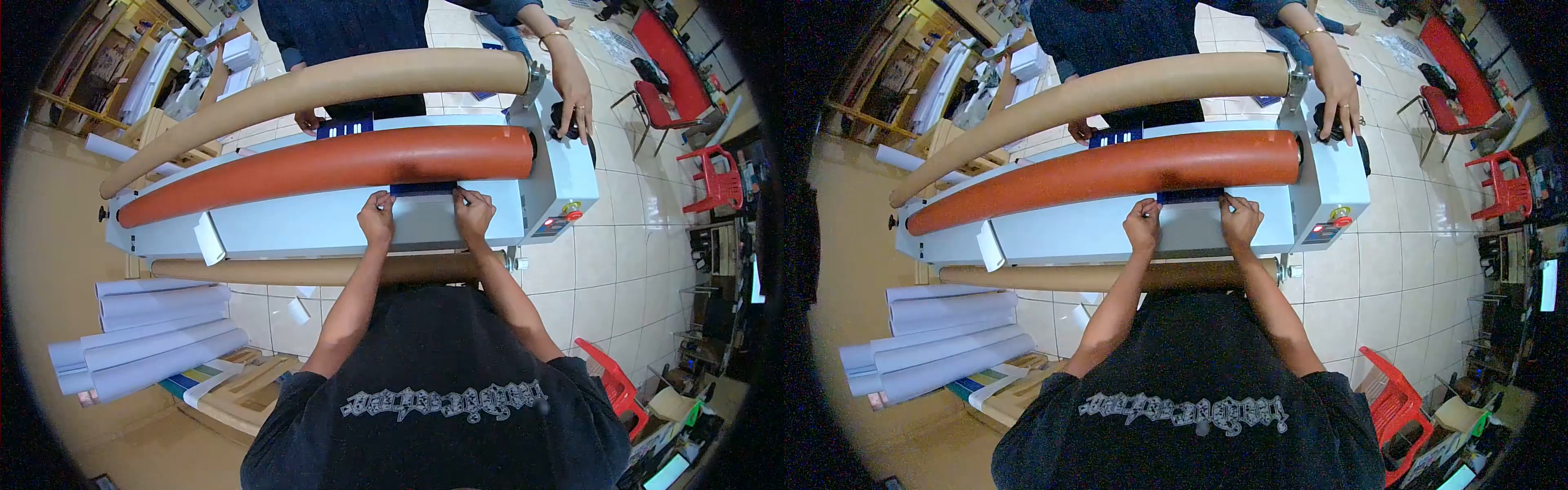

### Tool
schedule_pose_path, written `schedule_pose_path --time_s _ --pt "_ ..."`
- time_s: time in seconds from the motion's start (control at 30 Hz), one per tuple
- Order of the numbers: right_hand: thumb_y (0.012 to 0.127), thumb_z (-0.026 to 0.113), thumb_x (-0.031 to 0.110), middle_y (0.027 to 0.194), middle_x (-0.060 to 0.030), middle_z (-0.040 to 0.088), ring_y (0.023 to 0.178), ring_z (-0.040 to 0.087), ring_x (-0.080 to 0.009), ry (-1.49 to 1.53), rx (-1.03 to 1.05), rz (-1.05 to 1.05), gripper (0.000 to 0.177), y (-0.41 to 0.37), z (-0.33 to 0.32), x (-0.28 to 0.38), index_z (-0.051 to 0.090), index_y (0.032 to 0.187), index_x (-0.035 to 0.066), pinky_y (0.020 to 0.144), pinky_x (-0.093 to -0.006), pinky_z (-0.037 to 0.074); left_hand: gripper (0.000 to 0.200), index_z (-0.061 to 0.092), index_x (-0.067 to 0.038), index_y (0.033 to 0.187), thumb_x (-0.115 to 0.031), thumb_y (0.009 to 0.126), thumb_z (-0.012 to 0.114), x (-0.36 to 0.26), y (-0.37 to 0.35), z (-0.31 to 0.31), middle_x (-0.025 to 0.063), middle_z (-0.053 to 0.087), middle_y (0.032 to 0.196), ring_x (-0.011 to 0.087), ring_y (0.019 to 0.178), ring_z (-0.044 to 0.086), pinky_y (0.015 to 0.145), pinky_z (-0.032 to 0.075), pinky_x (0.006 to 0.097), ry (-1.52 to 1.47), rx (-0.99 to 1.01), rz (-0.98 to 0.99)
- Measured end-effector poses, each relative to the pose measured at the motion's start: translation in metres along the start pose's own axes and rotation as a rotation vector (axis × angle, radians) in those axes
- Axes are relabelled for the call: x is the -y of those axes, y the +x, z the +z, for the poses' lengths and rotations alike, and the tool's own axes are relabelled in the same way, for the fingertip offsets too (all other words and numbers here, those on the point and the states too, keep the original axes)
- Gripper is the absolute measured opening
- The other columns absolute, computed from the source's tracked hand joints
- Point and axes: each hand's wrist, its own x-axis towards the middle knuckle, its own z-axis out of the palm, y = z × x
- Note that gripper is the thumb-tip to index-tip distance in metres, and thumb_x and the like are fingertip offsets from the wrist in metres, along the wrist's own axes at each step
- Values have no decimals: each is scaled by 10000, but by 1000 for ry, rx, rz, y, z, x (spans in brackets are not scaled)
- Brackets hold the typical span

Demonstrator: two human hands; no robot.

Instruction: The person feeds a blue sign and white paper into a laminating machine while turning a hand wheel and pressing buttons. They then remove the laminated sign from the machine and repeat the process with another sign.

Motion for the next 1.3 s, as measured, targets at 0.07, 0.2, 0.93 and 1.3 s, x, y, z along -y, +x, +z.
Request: schedule_pose_path --time_s 0.07,0.2,0.93,1.3 --pt "869 667 299 980 -24 738 976 591 -252 5 13 16 211 0 -1 2 781 990 170 894 -396 374 225 717 -17 1010 -159 839 753 -2 -1 -2 150 743 902 208 828 725 768 544 315 8 13 -3" --pt "872 666 307 987 -27 737 980 587 -259 -7 19 40 217 2 1 0 780 985 162 895 -401 371 202 720 -18 1042 -124 870 706 6 -1 1 174 732 977 239 865 720 791 543 326 -42 38 52" --pt "876 654 314 969 -18 736 958 595 -241 -18 -24 8 218 0 0 1 780 976 167 894 -402 386 192 681 48 1027 -29 862 620 2 -10 -7 139 661 1035 328 934 623 855 504 392 284 94 568" --pt "858 661 247 946 -27 734 928 600 -254 -33 -41 -32 203 -1 -5 4 774 985 137 862 -398 414 205 667 -20 1087 -91 900 618 13 -9 -3 113 653 1099 330 970 612 881 496 398 291 125 519"
